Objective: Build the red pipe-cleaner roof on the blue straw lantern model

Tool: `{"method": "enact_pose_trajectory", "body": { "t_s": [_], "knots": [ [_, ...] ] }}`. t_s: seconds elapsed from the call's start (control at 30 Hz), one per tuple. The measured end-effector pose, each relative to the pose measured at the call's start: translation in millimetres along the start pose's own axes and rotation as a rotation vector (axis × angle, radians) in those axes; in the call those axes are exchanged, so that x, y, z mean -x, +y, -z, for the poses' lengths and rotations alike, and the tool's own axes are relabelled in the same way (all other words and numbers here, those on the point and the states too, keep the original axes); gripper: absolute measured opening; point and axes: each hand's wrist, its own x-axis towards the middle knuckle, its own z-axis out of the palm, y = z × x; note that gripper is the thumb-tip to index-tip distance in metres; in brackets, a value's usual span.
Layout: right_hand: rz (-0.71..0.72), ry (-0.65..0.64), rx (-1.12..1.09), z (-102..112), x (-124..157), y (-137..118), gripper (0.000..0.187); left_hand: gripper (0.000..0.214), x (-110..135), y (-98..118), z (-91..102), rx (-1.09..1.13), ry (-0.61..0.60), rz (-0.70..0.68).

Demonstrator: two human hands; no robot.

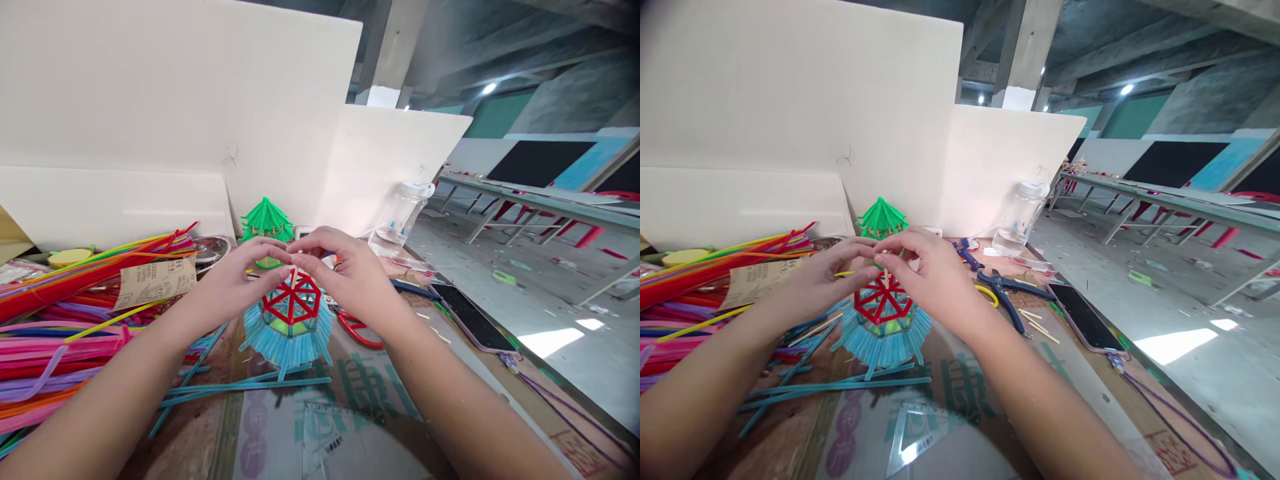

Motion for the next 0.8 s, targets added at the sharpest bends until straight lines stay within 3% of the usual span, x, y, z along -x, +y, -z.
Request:
{"method": "enact_pose_trajectory", "body": {
  "t_s": [0.13, 0.3, 0.53, 0.8],
  "knots": [
    [-0.071, -0.015, -0.004, -3.1, -0.6, -0.6, 0.014, 0.032, 0.1, -7.9, 8.2, -0.135, 0.007, -0.032],
    [-0.108, -0.022, -0.028, -4.0, 0.0, -0.2, 0.015, 0.032, -0.2, -9.9, 3.4, -0.201, -0.066, -0.107],
    [-0.064, -0.045, -0.015, -6.3, 0.8, -2.2, 0.014, 0.039, -1.2, -3.8, -8.8, -0.103, -0.128, -0.070],
    [-0.050, -0.066, 0.018, -4.8, 2.2, -5.2, 0.018, 0.028, -2.4, -8.9, -16.7, 0.161, -0.149, 0.104]
  ]
}}
